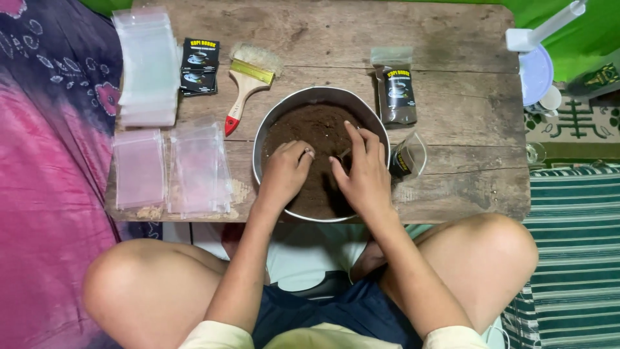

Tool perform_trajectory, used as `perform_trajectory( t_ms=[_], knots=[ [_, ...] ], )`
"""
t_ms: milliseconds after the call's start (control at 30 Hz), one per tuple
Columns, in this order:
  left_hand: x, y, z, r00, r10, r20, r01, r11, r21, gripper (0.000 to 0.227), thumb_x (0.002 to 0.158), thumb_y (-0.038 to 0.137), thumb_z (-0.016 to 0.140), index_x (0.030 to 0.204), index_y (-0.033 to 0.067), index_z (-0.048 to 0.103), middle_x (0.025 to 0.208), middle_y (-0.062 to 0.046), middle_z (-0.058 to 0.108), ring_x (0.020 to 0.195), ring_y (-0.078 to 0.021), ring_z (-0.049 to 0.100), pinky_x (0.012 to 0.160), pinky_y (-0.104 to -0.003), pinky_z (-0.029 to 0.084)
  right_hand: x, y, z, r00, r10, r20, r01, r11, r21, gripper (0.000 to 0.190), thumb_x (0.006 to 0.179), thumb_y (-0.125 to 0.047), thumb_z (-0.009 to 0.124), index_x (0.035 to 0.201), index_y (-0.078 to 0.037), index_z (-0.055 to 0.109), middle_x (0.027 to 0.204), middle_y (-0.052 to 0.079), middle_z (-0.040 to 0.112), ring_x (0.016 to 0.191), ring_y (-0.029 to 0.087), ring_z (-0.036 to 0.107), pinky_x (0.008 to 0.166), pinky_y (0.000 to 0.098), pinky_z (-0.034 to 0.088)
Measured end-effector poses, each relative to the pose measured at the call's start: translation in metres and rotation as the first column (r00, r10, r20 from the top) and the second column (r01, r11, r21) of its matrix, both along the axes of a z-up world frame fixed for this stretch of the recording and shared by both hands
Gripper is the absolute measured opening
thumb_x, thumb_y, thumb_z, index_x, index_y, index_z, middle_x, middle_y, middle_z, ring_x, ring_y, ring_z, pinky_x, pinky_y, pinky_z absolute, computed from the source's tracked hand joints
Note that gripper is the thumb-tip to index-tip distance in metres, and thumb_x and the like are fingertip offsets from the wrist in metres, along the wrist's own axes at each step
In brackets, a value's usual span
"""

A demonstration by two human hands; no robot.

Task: The person transfers coffee grounds from a bowl into a bag using a spoon, shaking the bag to settle the grounds. The person uses both hands to scoop and pour, occasionally tapping the spoon to dislodge grounds.

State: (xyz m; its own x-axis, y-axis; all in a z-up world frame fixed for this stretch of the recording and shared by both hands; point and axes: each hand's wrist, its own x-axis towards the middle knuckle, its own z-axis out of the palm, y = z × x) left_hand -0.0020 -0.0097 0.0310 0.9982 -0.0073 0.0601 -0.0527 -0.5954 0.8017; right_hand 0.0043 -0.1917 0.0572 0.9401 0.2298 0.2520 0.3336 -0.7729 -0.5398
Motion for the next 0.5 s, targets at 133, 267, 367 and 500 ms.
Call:
perform_trajectory(
  t_ms=[133, 267, 367, 500],
  knots=[
    [0.0, 0.018, 0.014, 0.994, 0.064, -0.085, -0.066, 0.998, -0.021, 0.016, 0.098, 0.018, 0.059, 0.096, 0.0109, 0.074, 0.086, -0.014, 0.071, 0.095, -0.0345, 0.07, 0.087, -0.045, 0.055, 0.011, -0.003, -0.021, 0.969, -0.069, -0.236, 0.052, 0.995, -0.081, 0.061, 0.094, -0.026, 0.073, 0.149, -0.012, 0.052, 0.119, 0.019, 0.064, 0.109, 0.043, 0.066, 0.082, 0.0629, 0.057],
    [0.006, 0.011, 0.004, 0.943, -0.107, -0.315, 0.066, 0.988, -0.137, 0.016, 0.091, 0.017, 0.064, 0.096, 0.0135, 0.079, 0.081, -0.014, 0.077, 0.089, -0.0341, 0.074, 0.083, -0.046, 0.057, 0.019, -0.009, -0.036, 0.961, -0.085, -0.263, 0.054, 0.991, -0.122, 0.019, 0.098, -0.033, 0.068, 0.113, -0.028, 0.078, 0.097, -0.002, 0.073, 0.094, 0.026, 0.072, 0.077, 0.0439, 0.06],
    [0.018, 0.003, -0.01, 0.955, -0.104, -0.278, 0.091, 0.994, -0.059, 0.018, 0.092, 0.014, 0.062, 0.095, 0.0128, 0.08, 0.082, -0.014, 0.077, 0.086, -0.0358, 0.075, 0.079, -0.046, 0.058, 0.027, -0.011, -0.044, 0.947, -0.08, -0.312, 0.062, 0.996, -0.067, 0.02, 0.095, -0.036, 0.07, 0.112, -0.034, 0.079, 0.1, -0.005, 0.074, 0.096, 0.025, 0.073, 0.08, 0.0421, 0.06],
    [0.033, 0.008, -0.027, 0.992, 0.05, -0.115, -0.05, 0.999, 0.001, 0.019, 0.096, 0.013, 0.059, 0.098, 0.0105, 0.077, 0.083, -0.014, 0.075, 0.084, -0.0353, 0.075, 0.076, -0.045, 0.059, 0.034, -0.009, -0.034, 0.972, -0.08, -0.22, 0.085, 0.996, 0.016, 0.02, 0.096, -0.035, 0.07, 0.113, -0.036, 0.08, 0.105, -0.005, 0.074, 0.099, 0.026, 0.072, 0.083, 0.0422, 0.059]
  ],
)
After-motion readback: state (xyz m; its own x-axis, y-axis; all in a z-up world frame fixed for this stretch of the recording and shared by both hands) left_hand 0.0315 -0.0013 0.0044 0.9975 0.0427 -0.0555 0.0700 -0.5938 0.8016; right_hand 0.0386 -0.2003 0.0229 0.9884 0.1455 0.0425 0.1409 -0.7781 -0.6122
